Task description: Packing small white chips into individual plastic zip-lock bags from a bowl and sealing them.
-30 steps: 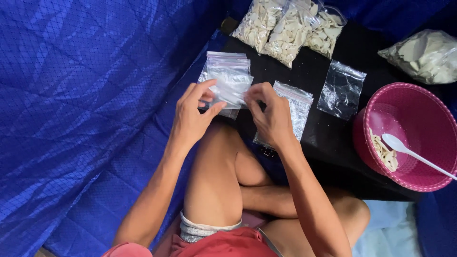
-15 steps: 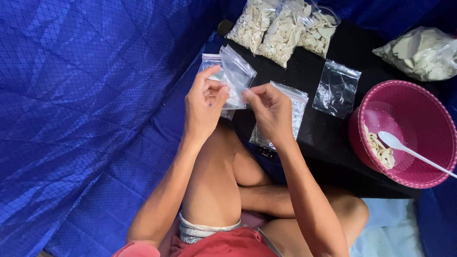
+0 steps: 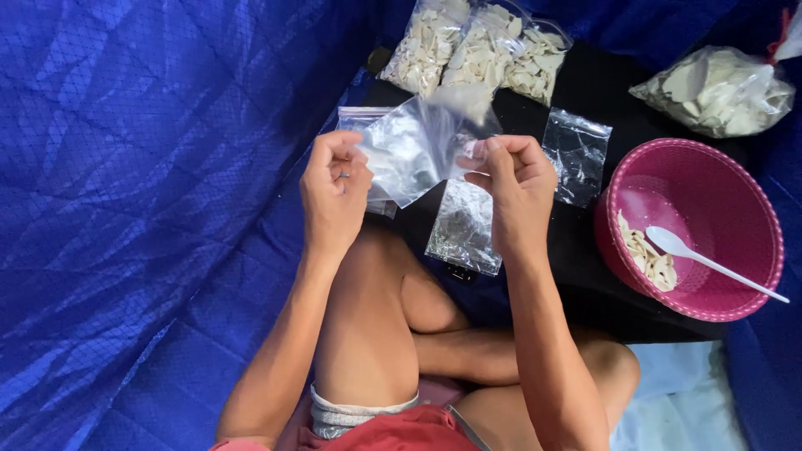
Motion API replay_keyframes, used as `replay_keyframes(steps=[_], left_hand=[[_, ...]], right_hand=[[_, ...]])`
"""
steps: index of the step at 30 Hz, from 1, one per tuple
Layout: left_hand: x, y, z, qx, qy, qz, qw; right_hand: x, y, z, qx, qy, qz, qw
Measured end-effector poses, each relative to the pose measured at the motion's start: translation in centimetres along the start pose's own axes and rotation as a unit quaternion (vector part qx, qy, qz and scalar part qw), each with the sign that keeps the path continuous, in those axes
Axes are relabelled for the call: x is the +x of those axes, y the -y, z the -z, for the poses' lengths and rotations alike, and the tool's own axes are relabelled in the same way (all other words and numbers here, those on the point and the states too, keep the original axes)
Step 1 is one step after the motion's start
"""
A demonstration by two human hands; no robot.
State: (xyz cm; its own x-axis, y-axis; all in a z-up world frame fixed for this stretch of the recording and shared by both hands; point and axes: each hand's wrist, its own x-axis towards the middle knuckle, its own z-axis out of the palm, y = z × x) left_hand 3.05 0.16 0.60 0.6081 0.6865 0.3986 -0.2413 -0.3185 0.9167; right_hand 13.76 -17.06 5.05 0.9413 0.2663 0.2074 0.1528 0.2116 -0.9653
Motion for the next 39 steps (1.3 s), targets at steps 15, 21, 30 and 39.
replay_keyframes(steps=[15,21,30,39], left_hand=[[0.5,-2.6,-1.7,-0.079,0.019,0.009,0.997],[1.7,-4.5,-1.4,-0.084,-0.001,-0.003,0.996],[2.8,-3.7,0.6,-0.083,-0.080,-0.114,0.987],[-4.9,4.4,2.3,0.098,-0.045,0.011,0.994]], right_hand=[[-0.7,4.0,7.0,-0.301,0.117,0.317,0.892],[-4.8,-1.0,6.6,-0.546,0.136,0.339,0.754],[-5.2,-0.4,6.2,-0.523,0.138,0.370,0.755],[-4.3,0.5,1.5,-0.375,0.151,0.249,0.880]])
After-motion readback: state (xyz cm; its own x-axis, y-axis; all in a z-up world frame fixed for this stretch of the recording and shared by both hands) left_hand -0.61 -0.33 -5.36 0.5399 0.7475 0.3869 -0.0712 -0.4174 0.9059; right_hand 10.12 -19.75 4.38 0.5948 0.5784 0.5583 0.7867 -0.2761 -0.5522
